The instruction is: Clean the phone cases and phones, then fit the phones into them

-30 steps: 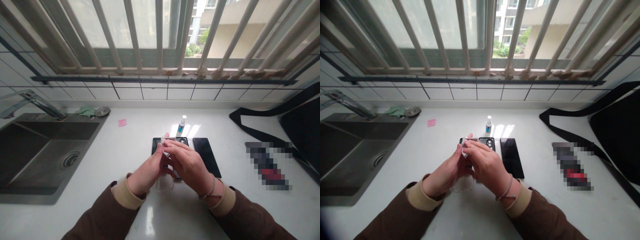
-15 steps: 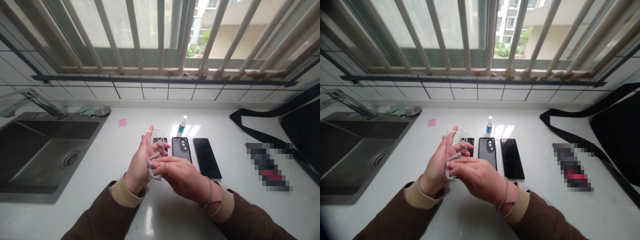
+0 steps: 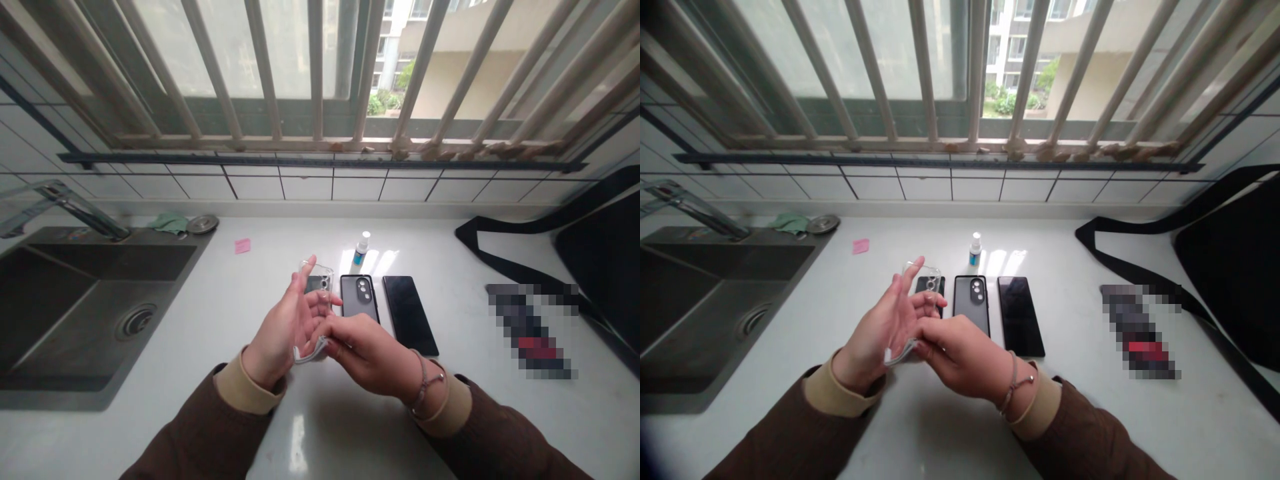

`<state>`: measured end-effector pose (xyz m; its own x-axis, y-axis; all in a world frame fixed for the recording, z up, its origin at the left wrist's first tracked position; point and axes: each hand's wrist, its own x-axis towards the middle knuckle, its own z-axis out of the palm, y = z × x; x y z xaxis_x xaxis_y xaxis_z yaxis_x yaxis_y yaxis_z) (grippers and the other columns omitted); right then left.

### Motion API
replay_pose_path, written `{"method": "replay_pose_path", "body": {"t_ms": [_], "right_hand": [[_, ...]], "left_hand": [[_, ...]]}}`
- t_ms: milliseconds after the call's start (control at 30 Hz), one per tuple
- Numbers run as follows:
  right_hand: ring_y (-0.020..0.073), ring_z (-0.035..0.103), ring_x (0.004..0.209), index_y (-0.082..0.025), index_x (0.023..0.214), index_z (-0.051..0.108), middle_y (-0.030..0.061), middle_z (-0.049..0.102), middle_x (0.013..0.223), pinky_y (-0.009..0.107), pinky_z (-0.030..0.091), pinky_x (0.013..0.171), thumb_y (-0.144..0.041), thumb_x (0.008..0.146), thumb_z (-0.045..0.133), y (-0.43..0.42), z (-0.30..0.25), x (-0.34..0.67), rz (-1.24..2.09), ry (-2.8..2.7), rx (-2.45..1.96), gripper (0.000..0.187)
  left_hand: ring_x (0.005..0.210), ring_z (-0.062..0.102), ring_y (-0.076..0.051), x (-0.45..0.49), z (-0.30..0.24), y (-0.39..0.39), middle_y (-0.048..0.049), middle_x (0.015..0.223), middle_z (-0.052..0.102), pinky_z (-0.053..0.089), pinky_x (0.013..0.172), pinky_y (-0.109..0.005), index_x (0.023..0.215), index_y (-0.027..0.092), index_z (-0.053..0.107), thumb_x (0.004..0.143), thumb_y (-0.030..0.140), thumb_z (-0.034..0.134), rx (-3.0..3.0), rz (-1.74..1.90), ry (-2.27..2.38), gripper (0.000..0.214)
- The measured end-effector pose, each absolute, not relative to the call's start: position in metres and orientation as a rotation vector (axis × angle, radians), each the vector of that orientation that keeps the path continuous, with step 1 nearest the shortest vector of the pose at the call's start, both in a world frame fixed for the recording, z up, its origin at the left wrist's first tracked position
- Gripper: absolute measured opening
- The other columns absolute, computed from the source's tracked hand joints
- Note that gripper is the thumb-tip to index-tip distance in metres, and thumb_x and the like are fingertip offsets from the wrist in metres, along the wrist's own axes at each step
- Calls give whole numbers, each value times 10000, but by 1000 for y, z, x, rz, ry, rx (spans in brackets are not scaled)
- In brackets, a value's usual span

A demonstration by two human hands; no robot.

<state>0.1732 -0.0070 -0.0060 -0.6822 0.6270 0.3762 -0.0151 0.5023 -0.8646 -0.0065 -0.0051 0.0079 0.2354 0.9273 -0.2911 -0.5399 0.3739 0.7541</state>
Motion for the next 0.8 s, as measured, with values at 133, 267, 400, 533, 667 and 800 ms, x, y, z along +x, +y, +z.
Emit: {"method": "replay_pose_path", "body": {"t_ms": [133,267,400,533,667,800], "right_hand": [[196,774,940,-210,1086,733,67,819,1029,339,604,841,-217,1106,536,-3,-3,176,1284,-2055,-511,198],[198,734,899,-205,1037,724,62,788,973,361,574,839,-281,1120,534,-1,-3,177,1351,-2063,-582,220],[189,706,937,-220,1079,731,62,761,1039,346,576,865,-449,1121,565,1,-11,174,1629,-1662,-608,286],[147,664,800,-233,1076,729,17,734,945,272,551,741,-528,1067,656,11,-25,174,1585,-1088,-821,304],[179,696,869,-239,1152,737,35,762,1011,309,571,789,-531,1061,650,18,-26,179,1296,-1019,-1004,318],[209,718,906,-231,1161,737,57,778,1032,346,582,819,-490,1066,646,11,-18,178,1132,-1273,-1073,290]], "left_hand": [[811,711,-220,-2,9,-8,-110,1034,708,586,716,-344,1732,398,259,1113,647,368,577,1024,864,676],[786,719,-217,0,9,-9,-101,1059,700,576,694,-339,1729,424,252,1107,650,397,603,1018,880,678],[823,727,-222,-3,10,-6,-110,1012,712,589,765,-352,1733,344,257,1117,644,348,587,1083,834,691],[788,706,-219,-6,12,-3,-109,952,710,586,746,-349,1728,275,269,1135,599,318,608,1126,828,677],[792,703,-221,-3,7,-4,-146,1029,723,586,726,-353,1740,240,228,1128,627,311,659,1045,851,729],[818,697,-215,3,-9,-9,-118,1093,698,604,737,-368,1734,270,291,1096,648,451,788,1016,886,759]]}}
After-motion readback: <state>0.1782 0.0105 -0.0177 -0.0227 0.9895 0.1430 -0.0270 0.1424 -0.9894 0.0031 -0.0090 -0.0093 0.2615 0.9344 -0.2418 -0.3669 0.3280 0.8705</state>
